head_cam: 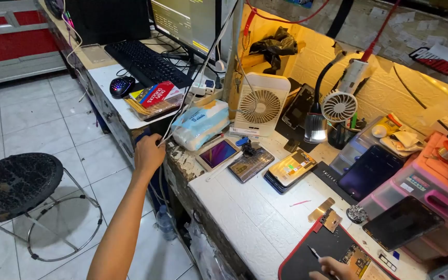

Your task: A person is disassembling a mobile phone on a repair bench, using precision tools to disconnect internal components and ribbon cables.

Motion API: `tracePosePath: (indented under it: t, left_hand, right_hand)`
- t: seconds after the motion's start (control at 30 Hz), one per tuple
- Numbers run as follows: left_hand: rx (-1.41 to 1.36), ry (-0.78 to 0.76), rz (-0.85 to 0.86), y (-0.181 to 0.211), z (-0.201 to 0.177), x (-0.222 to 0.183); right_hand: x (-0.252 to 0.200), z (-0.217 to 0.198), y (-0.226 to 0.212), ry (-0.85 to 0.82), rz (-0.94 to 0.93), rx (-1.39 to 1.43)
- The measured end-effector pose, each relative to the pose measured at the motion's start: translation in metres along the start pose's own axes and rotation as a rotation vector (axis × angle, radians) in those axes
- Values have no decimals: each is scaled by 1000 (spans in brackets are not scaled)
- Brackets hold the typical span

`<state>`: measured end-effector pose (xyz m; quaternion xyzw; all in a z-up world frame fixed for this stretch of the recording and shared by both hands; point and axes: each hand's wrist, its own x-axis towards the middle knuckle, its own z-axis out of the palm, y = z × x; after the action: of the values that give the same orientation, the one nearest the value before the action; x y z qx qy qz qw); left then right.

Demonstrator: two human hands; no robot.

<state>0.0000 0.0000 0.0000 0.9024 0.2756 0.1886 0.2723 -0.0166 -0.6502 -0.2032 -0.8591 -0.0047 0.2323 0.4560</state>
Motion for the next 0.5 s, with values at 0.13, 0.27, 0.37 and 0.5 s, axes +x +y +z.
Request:
tracePosePath:
  t: [0.13, 0.27, 0.37, 0.5]
  left_hand:
    - [76, 4, 93, -8, -23, -23]
    - [-127, -402, -13, 27, -78, -57]
    - [-359, -659, 75, 31, -86, -68]
    - [-567, -893, 264, 27, -85, -68]
  right_hand:
    - [-134, 73, -257, 627, -735, -458]
    - [-87, 121, -334, -129, -1058, -270]
    - [-76, 173, -391, -329, -652, -153]
    - [-18, 257, -393, -414, -517, 174]
